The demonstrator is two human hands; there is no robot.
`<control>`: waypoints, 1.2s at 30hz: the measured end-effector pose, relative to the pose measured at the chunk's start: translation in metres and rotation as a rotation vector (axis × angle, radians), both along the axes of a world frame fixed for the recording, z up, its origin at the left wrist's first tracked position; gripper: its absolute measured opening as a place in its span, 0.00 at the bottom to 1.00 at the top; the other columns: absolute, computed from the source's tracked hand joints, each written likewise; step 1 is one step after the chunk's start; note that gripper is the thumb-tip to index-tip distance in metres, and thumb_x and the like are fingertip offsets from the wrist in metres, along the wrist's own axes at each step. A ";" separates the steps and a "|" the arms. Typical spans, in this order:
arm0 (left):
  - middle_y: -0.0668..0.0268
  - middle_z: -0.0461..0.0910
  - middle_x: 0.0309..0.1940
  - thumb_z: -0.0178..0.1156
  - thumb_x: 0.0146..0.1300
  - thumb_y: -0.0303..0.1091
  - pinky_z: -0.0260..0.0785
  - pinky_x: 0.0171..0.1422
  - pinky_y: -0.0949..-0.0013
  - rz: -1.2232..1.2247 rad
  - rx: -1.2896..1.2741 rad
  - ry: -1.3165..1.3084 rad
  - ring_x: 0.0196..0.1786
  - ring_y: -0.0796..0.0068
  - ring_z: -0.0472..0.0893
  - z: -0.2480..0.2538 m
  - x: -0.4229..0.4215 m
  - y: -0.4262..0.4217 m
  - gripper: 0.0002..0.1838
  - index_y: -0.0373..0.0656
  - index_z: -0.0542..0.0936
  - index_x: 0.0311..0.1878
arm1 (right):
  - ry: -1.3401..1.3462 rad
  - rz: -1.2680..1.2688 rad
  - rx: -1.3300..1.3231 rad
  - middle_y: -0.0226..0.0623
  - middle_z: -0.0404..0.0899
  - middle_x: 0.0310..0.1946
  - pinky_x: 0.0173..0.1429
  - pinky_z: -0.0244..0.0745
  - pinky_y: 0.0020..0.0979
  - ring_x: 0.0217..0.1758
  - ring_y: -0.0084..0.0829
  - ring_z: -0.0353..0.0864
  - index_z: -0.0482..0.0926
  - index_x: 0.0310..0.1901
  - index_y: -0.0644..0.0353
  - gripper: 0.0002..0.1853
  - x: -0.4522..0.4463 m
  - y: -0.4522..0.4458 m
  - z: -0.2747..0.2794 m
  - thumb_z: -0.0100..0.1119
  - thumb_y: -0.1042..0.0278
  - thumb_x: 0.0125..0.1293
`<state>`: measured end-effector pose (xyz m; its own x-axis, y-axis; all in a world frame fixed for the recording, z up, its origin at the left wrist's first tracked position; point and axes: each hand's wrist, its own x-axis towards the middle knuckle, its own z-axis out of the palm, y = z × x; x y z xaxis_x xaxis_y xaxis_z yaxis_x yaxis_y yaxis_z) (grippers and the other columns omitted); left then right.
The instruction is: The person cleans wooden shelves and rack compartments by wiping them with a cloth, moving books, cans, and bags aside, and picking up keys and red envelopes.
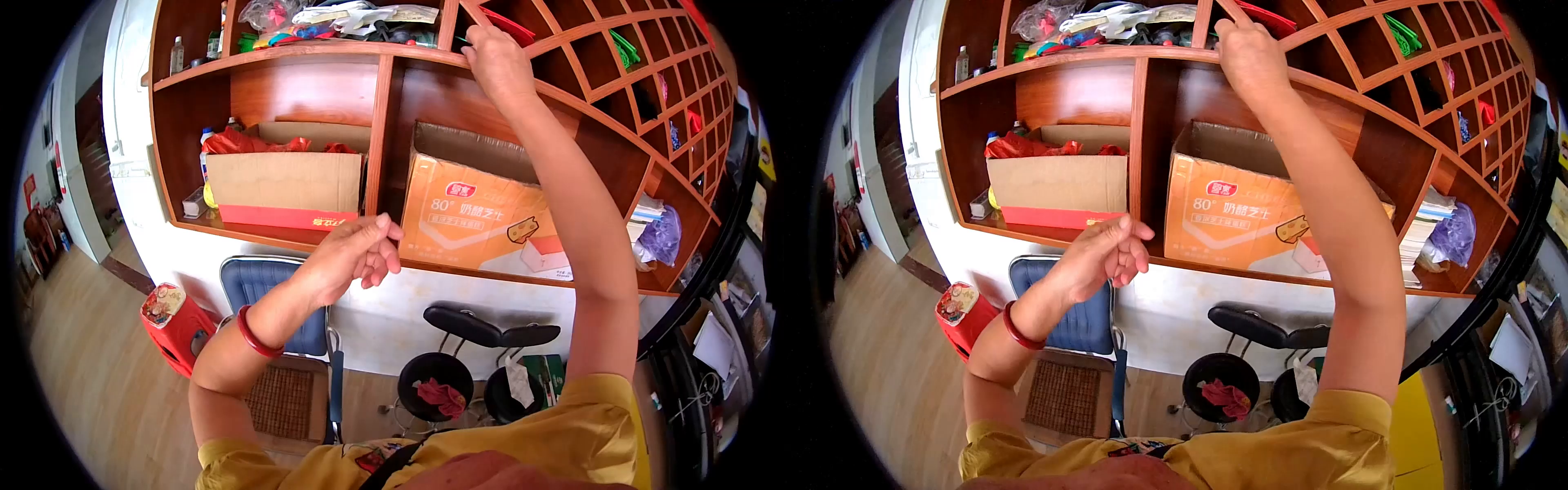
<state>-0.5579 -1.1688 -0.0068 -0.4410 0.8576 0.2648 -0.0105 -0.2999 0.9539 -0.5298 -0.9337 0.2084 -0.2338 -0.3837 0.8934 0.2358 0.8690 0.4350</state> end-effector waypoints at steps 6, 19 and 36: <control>0.65 0.78 0.25 0.44 0.69 0.55 0.58 0.22 0.76 0.033 -0.105 -0.107 0.21 0.78 0.72 -0.036 -0.011 -0.012 0.22 0.44 0.74 0.43 | -0.261 -0.034 -0.248 0.46 0.77 0.37 0.51 0.72 0.39 0.44 0.46 0.76 0.82 0.39 0.60 0.08 0.004 -0.003 0.008 0.59 0.70 0.57; 0.66 0.77 0.24 0.47 0.69 0.48 0.57 0.24 0.75 0.111 -0.142 -0.431 0.20 0.78 0.70 -0.120 -0.030 -0.053 0.16 0.44 0.74 0.39 | -0.239 -0.107 -0.345 0.47 0.75 0.42 0.52 0.71 0.41 0.45 0.47 0.76 0.80 0.36 0.58 0.07 0.002 -0.015 0.013 0.62 0.68 0.55; 0.66 0.78 0.23 0.49 0.68 0.42 0.59 0.23 0.75 0.150 -0.117 -0.610 0.20 0.77 0.71 -0.168 -0.018 -0.085 0.13 0.44 0.76 0.35 | -0.356 -0.301 -0.140 0.51 0.80 0.34 0.49 0.73 0.44 0.43 0.47 0.79 0.81 0.40 0.62 0.13 0.000 -0.011 0.012 0.52 0.63 0.64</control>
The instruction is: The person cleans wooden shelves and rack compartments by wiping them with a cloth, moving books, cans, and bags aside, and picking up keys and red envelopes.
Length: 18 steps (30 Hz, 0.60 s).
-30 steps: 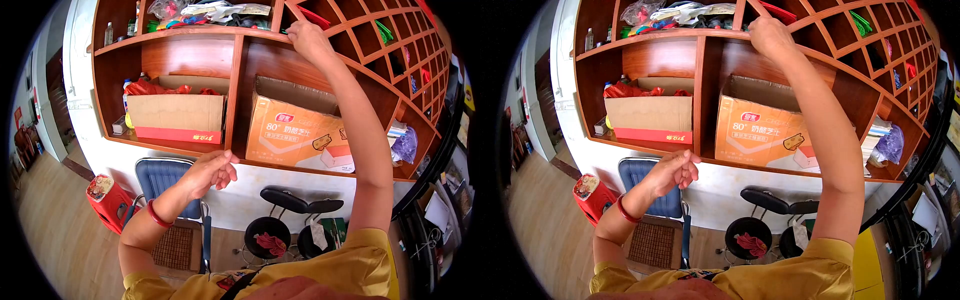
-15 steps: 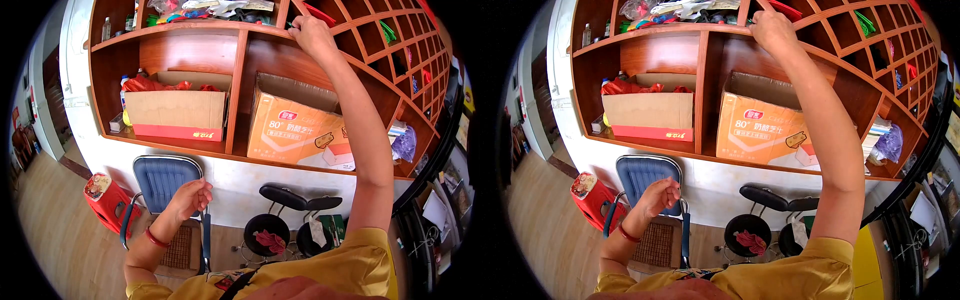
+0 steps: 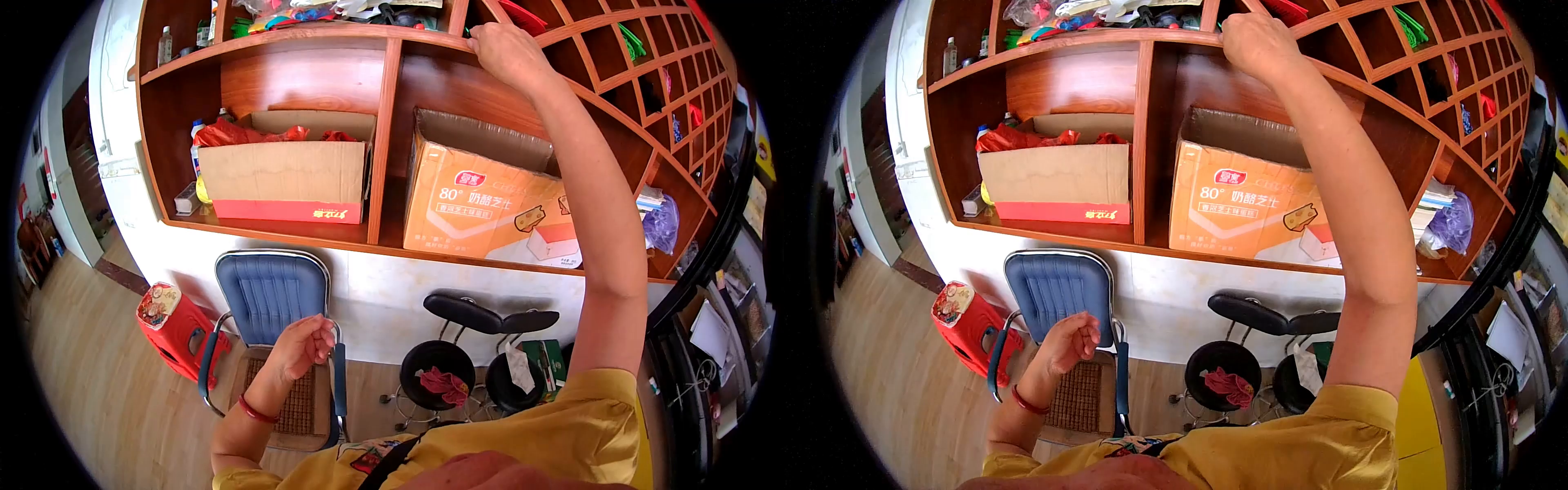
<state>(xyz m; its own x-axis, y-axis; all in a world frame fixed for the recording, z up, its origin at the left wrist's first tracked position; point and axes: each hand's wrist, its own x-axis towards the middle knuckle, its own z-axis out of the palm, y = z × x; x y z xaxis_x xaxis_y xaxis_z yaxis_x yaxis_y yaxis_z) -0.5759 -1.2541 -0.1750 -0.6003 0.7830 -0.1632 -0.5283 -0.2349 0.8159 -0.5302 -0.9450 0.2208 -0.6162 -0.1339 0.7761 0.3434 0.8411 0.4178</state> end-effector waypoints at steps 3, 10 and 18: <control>0.66 0.78 0.22 0.51 0.66 0.43 0.58 0.22 0.73 0.007 -0.011 -0.001 0.20 0.76 0.71 -0.011 0.001 -0.005 0.13 0.45 0.77 0.36 | -0.033 -0.004 -0.037 0.52 0.79 0.37 0.51 0.72 0.43 0.45 0.47 0.78 0.80 0.44 0.62 0.14 0.003 0.004 0.001 0.52 0.63 0.64; 0.68 0.77 0.22 0.52 0.64 0.42 0.59 0.23 0.74 0.071 -0.004 -0.123 0.20 0.76 0.71 -0.054 0.009 -0.019 0.11 0.46 0.76 0.35 | 0.181 0.230 -0.180 0.52 0.79 0.38 0.49 0.72 0.39 0.45 0.46 0.78 0.77 0.47 0.60 0.15 0.030 0.001 -0.008 0.55 0.65 0.61; 0.67 0.77 0.22 0.54 0.63 0.44 0.59 0.24 0.66 0.141 -0.074 -0.479 0.21 0.71 0.71 -0.189 0.041 -0.045 0.12 0.46 0.77 0.36 | 0.234 0.408 -0.451 0.47 0.81 0.35 0.40 0.75 0.34 0.36 0.37 0.82 0.80 0.40 0.63 0.09 0.110 0.027 -0.074 0.57 0.70 0.60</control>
